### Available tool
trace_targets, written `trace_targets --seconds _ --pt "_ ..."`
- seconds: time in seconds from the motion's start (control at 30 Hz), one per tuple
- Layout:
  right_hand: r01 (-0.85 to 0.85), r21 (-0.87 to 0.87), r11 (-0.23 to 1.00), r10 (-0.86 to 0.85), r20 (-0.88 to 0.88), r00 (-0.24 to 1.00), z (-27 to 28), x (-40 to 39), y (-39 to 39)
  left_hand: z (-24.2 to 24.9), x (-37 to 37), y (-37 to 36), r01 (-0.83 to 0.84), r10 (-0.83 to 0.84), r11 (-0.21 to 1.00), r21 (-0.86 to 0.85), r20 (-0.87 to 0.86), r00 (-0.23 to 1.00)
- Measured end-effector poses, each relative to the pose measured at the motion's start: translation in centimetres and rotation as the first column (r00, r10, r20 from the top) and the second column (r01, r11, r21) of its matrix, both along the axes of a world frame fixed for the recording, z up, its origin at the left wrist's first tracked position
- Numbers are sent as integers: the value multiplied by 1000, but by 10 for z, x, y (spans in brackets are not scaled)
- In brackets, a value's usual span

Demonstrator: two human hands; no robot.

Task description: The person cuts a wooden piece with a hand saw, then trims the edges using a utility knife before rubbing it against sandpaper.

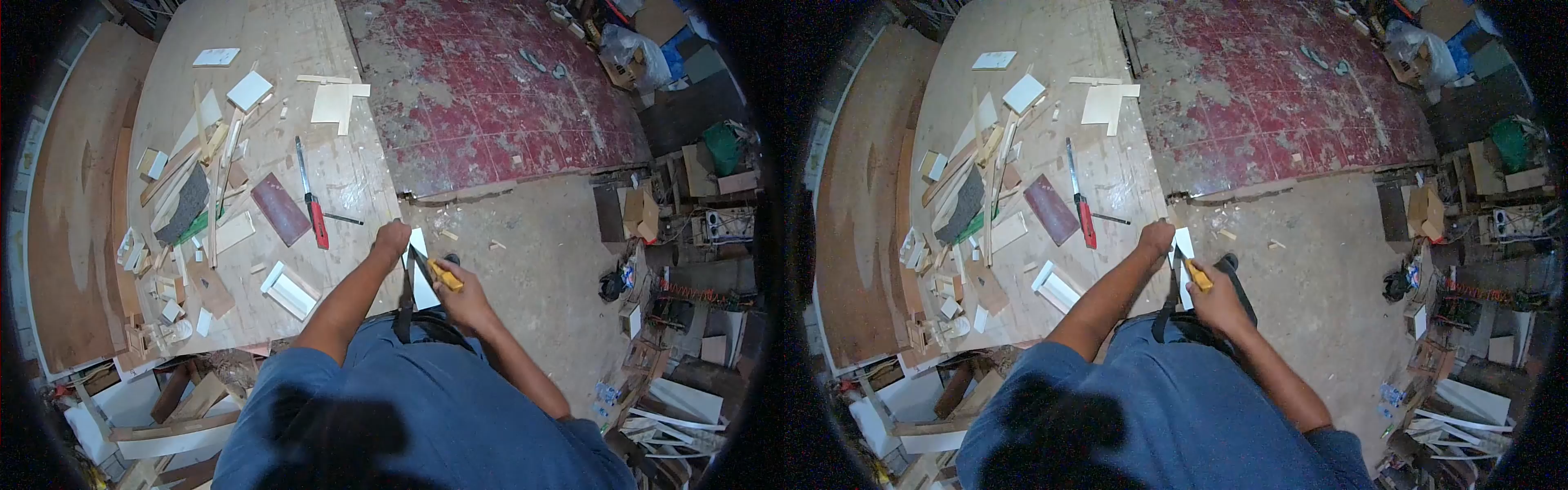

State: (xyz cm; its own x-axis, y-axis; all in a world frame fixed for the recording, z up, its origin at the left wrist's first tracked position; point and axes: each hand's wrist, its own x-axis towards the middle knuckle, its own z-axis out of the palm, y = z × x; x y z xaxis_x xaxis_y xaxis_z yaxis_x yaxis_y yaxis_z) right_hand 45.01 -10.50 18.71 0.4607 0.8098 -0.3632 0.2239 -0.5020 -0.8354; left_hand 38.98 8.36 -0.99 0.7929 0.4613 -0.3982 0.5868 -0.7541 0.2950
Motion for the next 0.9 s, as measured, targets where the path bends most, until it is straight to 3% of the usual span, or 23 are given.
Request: trace_targets --seconds 0.07,0.13,0.27,0.33,0.43,0.47,0.57,0.63,0.7,0.73,0.83,0.9 --pt "26 59 998 -28 29 999 -8 -2 3 -6 2 0 -30 30 1000 9 25 999" --pt "49 -160 986 -67 -113 991 26 -4 15 -12 -15 -21 -42 42 999 0 19 999" --pt "4 -49 999 -8 -87 996 32 4 6 -11 -7 -7 -29 24 997 76 71 997" --pt "8 -230 973 -55 -196 979 32 11 22 1 -6 -1 -11 10 1000 26 67 998" --pt "-64 -48 997 63 -11 998 41 3 0 6 -6 7 5 -6 1000 4 92 996" --pt "-31 -21 999 31 1 1000 27 0 -3 7 -9 4 3 -4 1000 5 71 997" --pt "8 -146 989 -6 16 1000 19 -2 12 -7 -20 -9 38 -40 999 30 70 997" --pt "-10 -127 992 13 26 1000 29 -1 10 8 -16 1 27 -26 999 -17 68 997" --pt "31 -100 994 -40 -90 995 29 -2 -2 2 -20 -1 23 -22 999 -28 58 998" --pt "52 -21 998 -52 11 999 9 -6 5 -4 -21 -4 29 -29 1000 10 79 996" --pt "3 -122 992 -5 -13 1000 8 -1 13 -11 -23 -5 43 -45 999 17 149 988" --pt "-30 -89 996 29 -10 1000 22 2 5 -14 -20 0 22 -25 999 28 138 990"
